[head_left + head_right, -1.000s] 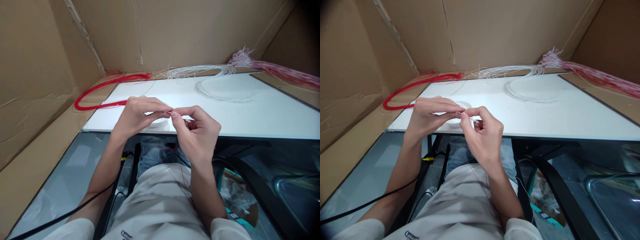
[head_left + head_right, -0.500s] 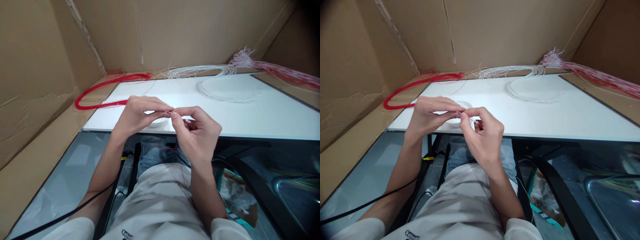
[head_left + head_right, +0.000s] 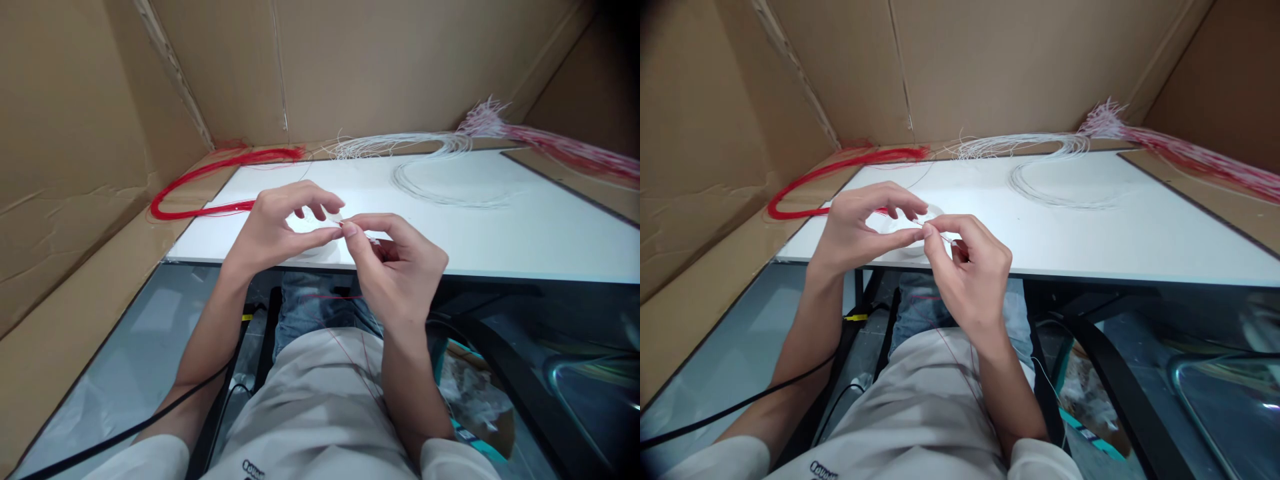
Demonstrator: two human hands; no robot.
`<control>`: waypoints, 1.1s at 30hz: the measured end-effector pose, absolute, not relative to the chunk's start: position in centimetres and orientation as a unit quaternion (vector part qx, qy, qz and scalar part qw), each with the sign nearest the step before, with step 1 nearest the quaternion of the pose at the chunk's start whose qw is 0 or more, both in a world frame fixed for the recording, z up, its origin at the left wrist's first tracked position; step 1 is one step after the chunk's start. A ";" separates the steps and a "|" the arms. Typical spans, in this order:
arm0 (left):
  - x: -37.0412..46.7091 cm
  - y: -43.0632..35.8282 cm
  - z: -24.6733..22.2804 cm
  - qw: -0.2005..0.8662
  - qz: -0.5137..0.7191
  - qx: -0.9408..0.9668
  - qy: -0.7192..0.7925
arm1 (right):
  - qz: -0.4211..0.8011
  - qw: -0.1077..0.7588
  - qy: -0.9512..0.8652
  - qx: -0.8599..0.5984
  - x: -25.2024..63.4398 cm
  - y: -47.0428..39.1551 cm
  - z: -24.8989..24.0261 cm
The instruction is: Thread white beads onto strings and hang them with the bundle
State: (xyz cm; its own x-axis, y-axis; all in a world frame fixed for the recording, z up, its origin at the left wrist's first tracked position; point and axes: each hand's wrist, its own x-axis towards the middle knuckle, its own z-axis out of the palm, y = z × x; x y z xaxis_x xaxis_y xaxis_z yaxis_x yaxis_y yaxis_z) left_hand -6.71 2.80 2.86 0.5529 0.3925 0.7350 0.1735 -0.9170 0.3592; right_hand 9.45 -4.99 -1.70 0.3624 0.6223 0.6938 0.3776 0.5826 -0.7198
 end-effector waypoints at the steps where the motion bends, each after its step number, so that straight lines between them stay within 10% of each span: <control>1: -6.8 2.8 2.9 0.134 0.445 0.870 0.168 | 0.089 0.695 -0.556 -0.447 9.5 -5.0 -1.7; 33: -6.7 2.1 3.7 0.226 0.416 0.861 0.185 | 0.079 0.689 -0.576 -0.432 9.5 -5.0 -1.4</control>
State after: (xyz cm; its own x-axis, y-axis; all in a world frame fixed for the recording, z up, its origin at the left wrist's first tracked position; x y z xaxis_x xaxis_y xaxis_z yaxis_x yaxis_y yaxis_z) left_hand -6.72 2.10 3.69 0.5858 0.5058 0.6332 0.1299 -0.8298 0.5427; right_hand 9.52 -5.01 -1.41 0.3231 0.6069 0.7261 0.3883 0.6147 -0.6866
